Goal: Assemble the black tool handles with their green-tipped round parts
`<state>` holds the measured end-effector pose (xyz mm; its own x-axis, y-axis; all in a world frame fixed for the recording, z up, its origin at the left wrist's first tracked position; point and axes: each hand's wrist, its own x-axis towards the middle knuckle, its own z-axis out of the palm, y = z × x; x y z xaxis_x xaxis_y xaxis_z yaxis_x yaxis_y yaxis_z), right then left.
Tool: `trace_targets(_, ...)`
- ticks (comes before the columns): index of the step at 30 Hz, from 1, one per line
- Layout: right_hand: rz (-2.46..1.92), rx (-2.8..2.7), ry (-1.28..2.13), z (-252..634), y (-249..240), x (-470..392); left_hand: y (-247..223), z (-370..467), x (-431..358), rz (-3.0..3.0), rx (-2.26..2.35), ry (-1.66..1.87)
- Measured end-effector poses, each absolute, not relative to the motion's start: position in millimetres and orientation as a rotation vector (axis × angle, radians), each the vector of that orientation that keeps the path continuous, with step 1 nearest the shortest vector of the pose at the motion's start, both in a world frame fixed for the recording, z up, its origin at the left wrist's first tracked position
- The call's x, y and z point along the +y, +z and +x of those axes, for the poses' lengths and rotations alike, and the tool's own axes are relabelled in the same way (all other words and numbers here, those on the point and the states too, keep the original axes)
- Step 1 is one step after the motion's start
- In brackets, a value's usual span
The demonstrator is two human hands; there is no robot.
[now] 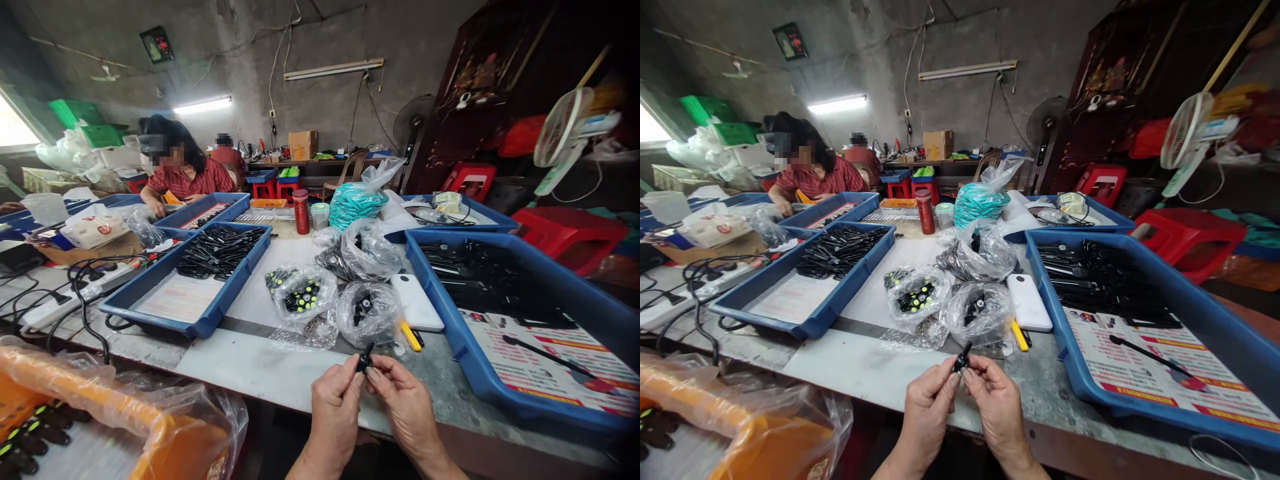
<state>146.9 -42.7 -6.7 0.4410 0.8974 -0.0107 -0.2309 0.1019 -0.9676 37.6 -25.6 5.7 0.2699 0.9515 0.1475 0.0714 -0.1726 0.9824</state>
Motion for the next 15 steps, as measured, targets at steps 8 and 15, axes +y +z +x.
trace_targets(8,-1.284,-0.863,0.907,145.7,-6.4,-46.2,5.1,41.9,-27.1,1.445,0.954,1.085)
trace_targets(15,-1.294,-1.088,0.797,152.3,-5.0,-45.0,6.5,41.7,-26.6,1.316,0.942,1.069)
